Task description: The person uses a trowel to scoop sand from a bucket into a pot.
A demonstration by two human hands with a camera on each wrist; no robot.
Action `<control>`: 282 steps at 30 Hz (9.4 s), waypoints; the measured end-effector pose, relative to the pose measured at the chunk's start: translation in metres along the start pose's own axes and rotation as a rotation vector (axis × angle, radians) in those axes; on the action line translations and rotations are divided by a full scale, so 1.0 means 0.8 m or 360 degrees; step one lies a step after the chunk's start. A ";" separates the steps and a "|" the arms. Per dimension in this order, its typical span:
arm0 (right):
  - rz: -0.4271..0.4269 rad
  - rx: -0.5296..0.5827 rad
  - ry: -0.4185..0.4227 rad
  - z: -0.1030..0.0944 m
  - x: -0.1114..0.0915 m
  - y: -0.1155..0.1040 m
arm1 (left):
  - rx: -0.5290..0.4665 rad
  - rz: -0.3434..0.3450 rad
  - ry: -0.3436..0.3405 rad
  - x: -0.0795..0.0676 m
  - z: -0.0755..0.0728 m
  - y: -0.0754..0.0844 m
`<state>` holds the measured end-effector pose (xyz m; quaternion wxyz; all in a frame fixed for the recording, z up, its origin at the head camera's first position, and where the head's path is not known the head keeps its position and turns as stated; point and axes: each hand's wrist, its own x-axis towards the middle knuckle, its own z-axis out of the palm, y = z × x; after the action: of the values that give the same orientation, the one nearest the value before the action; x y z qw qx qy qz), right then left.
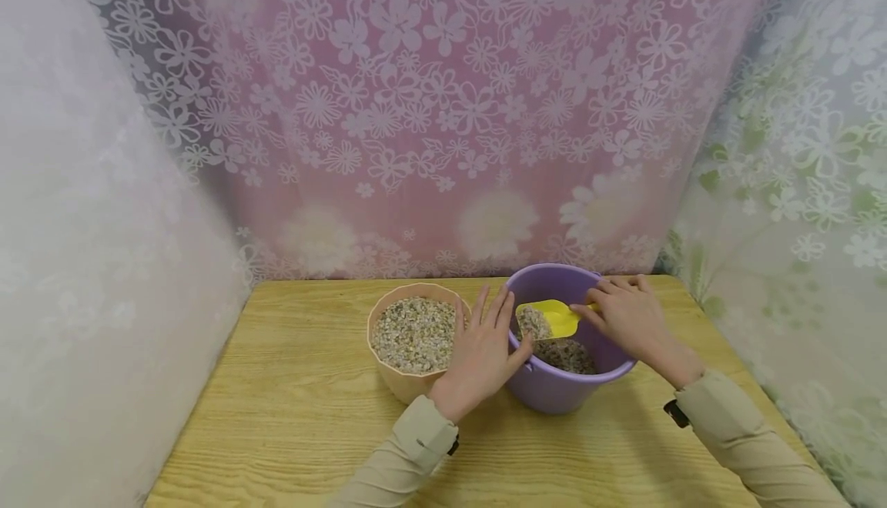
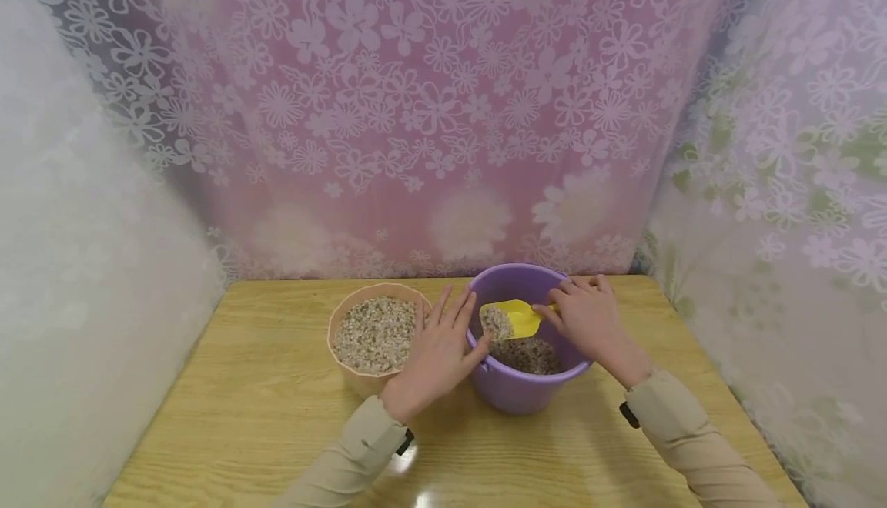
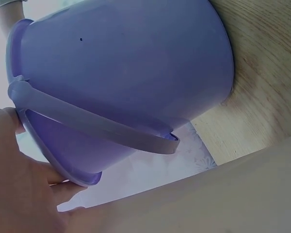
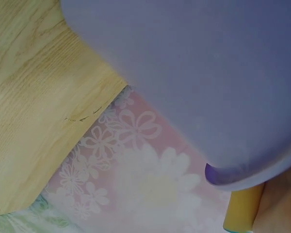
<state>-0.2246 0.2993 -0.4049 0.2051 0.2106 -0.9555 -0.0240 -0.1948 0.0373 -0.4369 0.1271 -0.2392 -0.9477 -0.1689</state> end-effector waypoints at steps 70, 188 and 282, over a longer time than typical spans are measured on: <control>0.0116 0.0102 -0.0251 -0.080 0.115 -0.137 | -0.0163 -0.0395 0.0041 -0.104 -0.059 -0.185; -0.0903 -0.1148 0.0172 0.029 0.036 0.012 | 0.0089 0.0035 -0.0096 -0.007 -0.009 0.010; 0.0155 0.0104 -0.0033 -0.023 -0.025 -0.005 | 0.0072 0.0069 -0.0140 -0.006 -0.005 -0.003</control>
<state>-0.1991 0.3050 -0.3960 0.1890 0.1702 -0.9670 0.0151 -0.1916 0.0321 -0.4355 0.0944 -0.2640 -0.9505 -0.1340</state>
